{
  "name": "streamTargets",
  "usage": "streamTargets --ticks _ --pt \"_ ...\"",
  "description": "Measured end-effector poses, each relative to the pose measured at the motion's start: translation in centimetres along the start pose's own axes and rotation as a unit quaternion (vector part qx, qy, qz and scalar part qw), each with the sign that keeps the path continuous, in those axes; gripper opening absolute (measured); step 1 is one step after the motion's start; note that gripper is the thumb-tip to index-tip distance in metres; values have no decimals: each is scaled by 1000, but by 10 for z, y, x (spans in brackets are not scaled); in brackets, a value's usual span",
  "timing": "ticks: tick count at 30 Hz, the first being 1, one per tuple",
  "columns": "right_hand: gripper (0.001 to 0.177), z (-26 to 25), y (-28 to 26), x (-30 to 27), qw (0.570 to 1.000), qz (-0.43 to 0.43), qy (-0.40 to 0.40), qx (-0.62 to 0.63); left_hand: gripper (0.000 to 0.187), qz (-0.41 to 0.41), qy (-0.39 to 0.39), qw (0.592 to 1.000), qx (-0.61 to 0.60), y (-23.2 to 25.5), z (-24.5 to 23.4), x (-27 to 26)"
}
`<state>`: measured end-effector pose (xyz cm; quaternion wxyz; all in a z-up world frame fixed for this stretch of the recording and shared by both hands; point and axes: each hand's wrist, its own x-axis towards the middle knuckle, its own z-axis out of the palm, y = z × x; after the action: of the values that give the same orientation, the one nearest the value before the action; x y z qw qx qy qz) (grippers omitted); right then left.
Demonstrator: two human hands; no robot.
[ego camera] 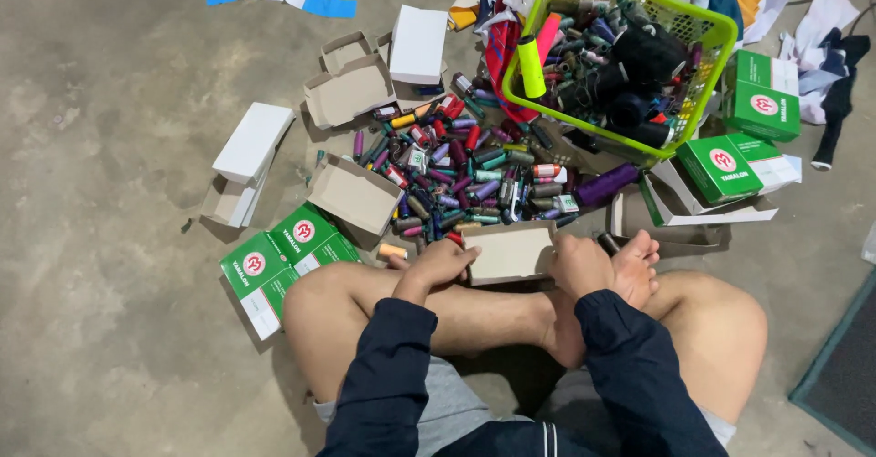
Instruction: The person sits on the floor and organizes colorful thread spools into small cardboard boxes. They pick up spools from a large pile and a green basket, place them into the boxes, and occasionally close the boxes. The person also handles a green box labeled 'YAMALON' and a purple thread spool.
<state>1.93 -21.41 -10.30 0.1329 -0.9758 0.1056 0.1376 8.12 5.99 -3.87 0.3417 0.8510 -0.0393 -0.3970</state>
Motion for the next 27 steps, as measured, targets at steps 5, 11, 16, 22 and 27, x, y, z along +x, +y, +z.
streamTargets --ticks 5,11,16,22,27 --pt "38 -31 -9 -10 974 34 155 161 68 -1 69 990 -119 -20 3 23" --pt "39 -98 -50 -57 911 58 267 307 40 107 39 993 42 -30 34 52" --pt "35 -111 -44 -57 931 85 158 319 49 212 -79 948 222 -40 78 109" --pt "31 -23 10 12 983 26 -33 177 40 179 19 982 54 -42 30 106" --pt "28 -22 -8 7 997 15 -77 28 33 105 77 952 -277 -38 5 96"
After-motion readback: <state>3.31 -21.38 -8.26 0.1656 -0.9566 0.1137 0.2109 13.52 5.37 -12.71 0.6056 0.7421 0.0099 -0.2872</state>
